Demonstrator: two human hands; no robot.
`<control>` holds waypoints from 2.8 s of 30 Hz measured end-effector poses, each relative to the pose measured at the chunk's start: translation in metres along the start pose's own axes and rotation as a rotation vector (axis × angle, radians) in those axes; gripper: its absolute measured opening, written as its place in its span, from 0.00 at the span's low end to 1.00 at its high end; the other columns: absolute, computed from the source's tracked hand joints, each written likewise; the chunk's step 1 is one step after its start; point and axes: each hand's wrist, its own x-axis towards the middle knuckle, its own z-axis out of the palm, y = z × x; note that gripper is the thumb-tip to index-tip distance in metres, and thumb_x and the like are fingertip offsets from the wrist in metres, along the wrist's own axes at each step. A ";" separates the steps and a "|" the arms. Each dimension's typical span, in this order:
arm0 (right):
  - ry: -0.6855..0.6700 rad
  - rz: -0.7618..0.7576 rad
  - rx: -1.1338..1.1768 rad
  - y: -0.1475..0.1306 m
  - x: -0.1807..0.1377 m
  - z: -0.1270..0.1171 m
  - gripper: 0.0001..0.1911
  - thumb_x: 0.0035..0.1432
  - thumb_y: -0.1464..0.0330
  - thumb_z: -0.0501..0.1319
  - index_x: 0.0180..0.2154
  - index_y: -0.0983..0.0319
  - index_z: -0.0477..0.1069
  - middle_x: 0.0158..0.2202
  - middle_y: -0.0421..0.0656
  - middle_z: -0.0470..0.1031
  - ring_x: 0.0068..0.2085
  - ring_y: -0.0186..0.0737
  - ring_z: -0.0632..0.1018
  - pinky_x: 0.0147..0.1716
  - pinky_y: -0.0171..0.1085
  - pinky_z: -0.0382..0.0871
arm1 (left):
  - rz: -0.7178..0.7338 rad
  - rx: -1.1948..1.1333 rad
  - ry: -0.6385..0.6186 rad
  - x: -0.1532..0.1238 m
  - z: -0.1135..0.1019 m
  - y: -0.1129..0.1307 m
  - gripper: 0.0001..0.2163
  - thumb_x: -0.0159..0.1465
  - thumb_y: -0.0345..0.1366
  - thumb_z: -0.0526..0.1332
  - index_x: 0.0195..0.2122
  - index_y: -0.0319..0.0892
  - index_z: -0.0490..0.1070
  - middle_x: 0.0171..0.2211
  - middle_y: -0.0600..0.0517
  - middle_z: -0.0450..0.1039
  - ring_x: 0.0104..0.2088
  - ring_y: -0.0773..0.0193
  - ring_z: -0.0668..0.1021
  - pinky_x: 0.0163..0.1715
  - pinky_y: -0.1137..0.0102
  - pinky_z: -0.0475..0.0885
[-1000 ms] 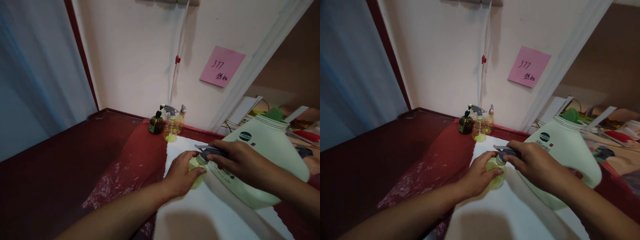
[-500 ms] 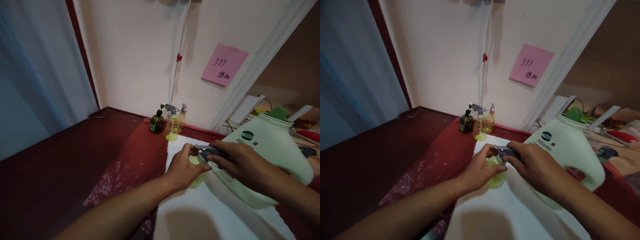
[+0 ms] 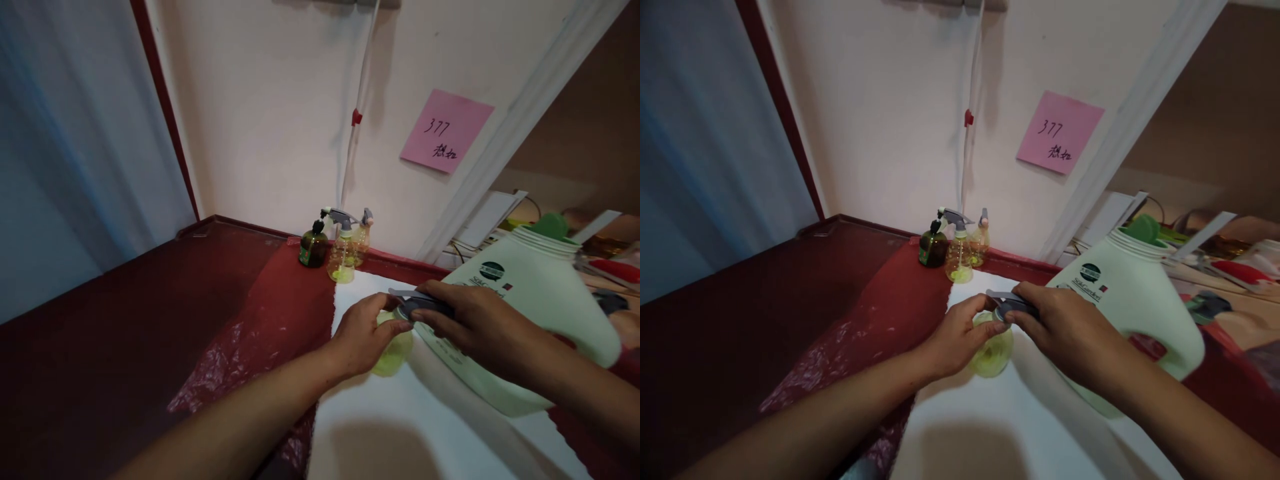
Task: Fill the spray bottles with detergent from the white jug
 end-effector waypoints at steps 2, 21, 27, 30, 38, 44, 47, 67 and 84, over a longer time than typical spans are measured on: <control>-0.006 0.009 0.002 -0.001 0.000 0.000 0.17 0.64 0.51 0.51 0.35 0.56 0.68 0.28 0.42 0.75 0.29 0.43 0.74 0.28 0.40 0.61 | -0.019 0.006 0.000 0.001 -0.001 0.004 0.10 0.62 0.38 0.65 0.44 0.43 0.75 0.45 0.48 0.80 0.48 0.53 0.78 0.50 0.60 0.71; -0.020 -0.005 0.014 0.001 0.001 0.002 0.16 0.64 0.52 0.51 0.36 0.56 0.68 0.29 0.41 0.75 0.30 0.44 0.74 0.30 0.41 0.61 | 0.103 -0.090 -0.225 0.016 -0.020 0.002 0.11 0.62 0.44 0.65 0.40 0.43 0.79 0.47 0.47 0.80 0.51 0.52 0.77 0.58 0.58 0.67; -0.034 0.022 0.015 -0.001 0.001 0.000 0.17 0.64 0.52 0.50 0.34 0.56 0.67 0.30 0.42 0.75 0.31 0.45 0.73 0.30 0.41 0.60 | -0.111 -0.005 -0.039 0.009 -0.005 0.007 0.22 0.52 0.43 0.74 0.46 0.41 0.72 0.46 0.45 0.79 0.47 0.50 0.78 0.46 0.58 0.73; -0.051 0.028 0.015 -0.002 0.001 -0.001 0.17 0.63 0.51 0.49 0.34 0.56 0.66 0.29 0.42 0.74 0.31 0.45 0.73 0.31 0.41 0.60 | -0.113 -0.020 -0.003 0.008 0.000 0.004 0.18 0.54 0.42 0.73 0.43 0.42 0.73 0.44 0.47 0.79 0.44 0.53 0.79 0.45 0.60 0.73; -0.052 0.019 0.009 -0.003 0.000 -0.001 0.18 0.64 0.52 0.49 0.35 0.56 0.67 0.30 0.42 0.75 0.32 0.45 0.73 0.31 0.41 0.60 | 0.057 -0.203 -0.195 0.017 -0.015 -0.007 0.11 0.61 0.41 0.67 0.42 0.43 0.78 0.49 0.47 0.79 0.52 0.54 0.76 0.55 0.60 0.69; -0.054 0.037 0.009 -0.002 0.001 0.000 0.17 0.63 0.52 0.49 0.35 0.56 0.66 0.30 0.42 0.75 0.31 0.45 0.73 0.32 0.42 0.61 | -0.015 -0.017 -0.103 0.014 -0.011 0.008 0.20 0.54 0.42 0.73 0.46 0.41 0.75 0.47 0.46 0.78 0.48 0.52 0.77 0.50 0.59 0.70; -0.049 0.042 0.009 -0.002 0.001 0.000 0.17 0.63 0.51 0.49 0.34 0.56 0.66 0.30 0.42 0.75 0.31 0.45 0.73 0.32 0.42 0.62 | -0.101 0.049 -0.013 0.013 -0.003 0.010 0.20 0.51 0.41 0.75 0.43 0.41 0.75 0.44 0.47 0.79 0.44 0.52 0.78 0.45 0.60 0.72; -0.028 0.033 0.030 -0.001 -0.002 0.001 0.17 0.66 0.51 0.50 0.36 0.56 0.66 0.32 0.42 0.75 0.33 0.45 0.73 0.33 0.41 0.60 | -0.065 -0.130 -0.081 0.011 -0.009 -0.002 0.22 0.53 0.43 0.73 0.46 0.40 0.73 0.47 0.44 0.77 0.48 0.51 0.76 0.49 0.58 0.69; -0.037 0.042 0.019 -0.005 -0.001 0.000 0.16 0.65 0.53 0.50 0.37 0.56 0.67 0.31 0.42 0.74 0.32 0.45 0.73 0.32 0.40 0.60 | -0.003 -0.122 -0.086 0.009 -0.010 -0.008 0.12 0.60 0.37 0.66 0.44 0.39 0.77 0.47 0.45 0.80 0.49 0.54 0.78 0.52 0.61 0.70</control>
